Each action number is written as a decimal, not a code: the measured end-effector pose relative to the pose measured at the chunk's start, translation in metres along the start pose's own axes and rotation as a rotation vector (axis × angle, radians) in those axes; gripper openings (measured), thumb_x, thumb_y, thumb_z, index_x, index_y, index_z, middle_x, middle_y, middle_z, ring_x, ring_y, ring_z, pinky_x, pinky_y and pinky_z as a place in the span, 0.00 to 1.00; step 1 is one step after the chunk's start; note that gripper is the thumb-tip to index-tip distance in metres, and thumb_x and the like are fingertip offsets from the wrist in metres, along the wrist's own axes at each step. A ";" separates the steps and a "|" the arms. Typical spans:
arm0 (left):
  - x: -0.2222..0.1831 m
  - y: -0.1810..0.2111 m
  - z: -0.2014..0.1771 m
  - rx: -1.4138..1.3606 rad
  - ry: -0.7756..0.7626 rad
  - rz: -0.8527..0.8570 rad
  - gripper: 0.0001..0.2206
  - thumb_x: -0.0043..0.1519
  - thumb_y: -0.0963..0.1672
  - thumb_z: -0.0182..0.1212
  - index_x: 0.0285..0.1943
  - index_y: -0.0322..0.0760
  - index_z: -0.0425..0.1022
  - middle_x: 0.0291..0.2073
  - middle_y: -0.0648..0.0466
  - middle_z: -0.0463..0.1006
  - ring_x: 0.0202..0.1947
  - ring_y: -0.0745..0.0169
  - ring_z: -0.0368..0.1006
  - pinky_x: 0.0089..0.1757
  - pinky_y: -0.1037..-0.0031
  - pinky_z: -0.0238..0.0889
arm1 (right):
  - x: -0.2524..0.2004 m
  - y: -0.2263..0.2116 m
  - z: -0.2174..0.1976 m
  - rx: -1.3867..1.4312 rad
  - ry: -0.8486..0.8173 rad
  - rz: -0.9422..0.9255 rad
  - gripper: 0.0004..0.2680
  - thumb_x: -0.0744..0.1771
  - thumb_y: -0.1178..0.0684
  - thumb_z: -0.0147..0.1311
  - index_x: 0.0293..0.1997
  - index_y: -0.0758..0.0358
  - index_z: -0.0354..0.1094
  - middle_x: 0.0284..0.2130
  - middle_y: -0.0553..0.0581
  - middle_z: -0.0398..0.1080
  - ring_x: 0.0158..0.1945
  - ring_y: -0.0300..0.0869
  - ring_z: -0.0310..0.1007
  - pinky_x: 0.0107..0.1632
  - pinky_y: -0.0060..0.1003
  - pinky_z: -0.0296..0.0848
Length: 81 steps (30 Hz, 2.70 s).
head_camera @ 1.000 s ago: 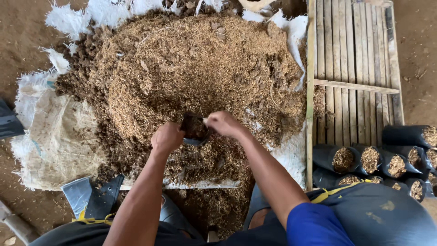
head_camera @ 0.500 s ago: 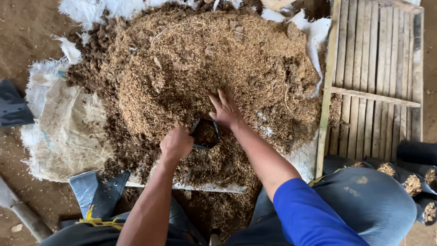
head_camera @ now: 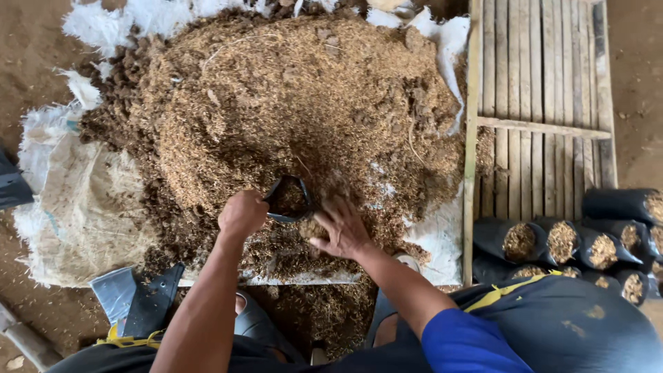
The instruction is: The person mixes soil, husks, and compost on a plastic sheet and then fills small black planting bags with the mixture by hand.
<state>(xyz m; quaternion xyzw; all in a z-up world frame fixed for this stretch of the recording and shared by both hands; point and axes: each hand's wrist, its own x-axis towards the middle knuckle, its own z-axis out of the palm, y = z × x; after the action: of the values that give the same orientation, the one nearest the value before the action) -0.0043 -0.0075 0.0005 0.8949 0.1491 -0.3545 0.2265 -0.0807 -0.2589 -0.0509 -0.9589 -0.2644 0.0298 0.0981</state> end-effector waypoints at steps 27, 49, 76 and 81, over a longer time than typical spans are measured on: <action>0.024 -0.001 0.023 -0.099 0.090 0.061 0.19 0.57 0.49 0.55 0.53 0.42 0.84 0.48 0.39 0.83 0.57 0.37 0.76 0.55 0.47 0.69 | 0.091 -0.025 -0.088 1.544 0.501 0.572 0.07 0.71 0.54 0.53 0.51 0.65 0.69 0.34 0.65 0.72 0.31 0.42 0.74 0.23 0.29 0.77; 0.030 -0.007 0.036 -0.186 0.126 0.108 0.20 0.55 0.50 0.53 0.51 0.42 0.82 0.45 0.38 0.82 0.52 0.35 0.78 0.50 0.45 0.71 | 0.066 -0.027 -0.066 0.499 0.413 0.236 0.10 0.71 0.57 0.42 0.52 0.62 0.74 0.51 0.66 0.73 0.61 0.58 0.70 0.66 0.53 0.63; -0.017 0.012 0.011 -0.501 -0.010 0.174 0.32 0.56 0.57 0.65 0.71 0.54 0.69 0.55 0.45 0.80 0.60 0.41 0.73 0.59 0.51 0.66 | 0.050 0.006 -0.054 0.973 0.085 0.552 0.09 0.68 0.47 0.58 0.34 0.61 0.76 0.26 0.53 0.69 0.36 0.39 0.66 0.40 0.37 0.66; -0.037 0.025 -0.003 -0.505 -0.045 0.187 0.43 0.53 0.61 0.69 0.78 0.49 0.59 0.62 0.38 0.74 0.65 0.34 0.67 0.62 0.46 0.62 | 0.055 -0.028 -0.126 1.014 -0.198 0.632 0.30 0.68 0.29 0.53 0.68 0.66 0.59 0.53 0.72 0.70 0.55 0.56 0.71 0.52 0.49 0.72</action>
<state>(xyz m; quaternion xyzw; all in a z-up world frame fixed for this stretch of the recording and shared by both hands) -0.0187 -0.0313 0.0359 0.8119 0.1444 -0.3033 0.4774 -0.0335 -0.2294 0.0782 -0.8174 0.0726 0.2689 0.5042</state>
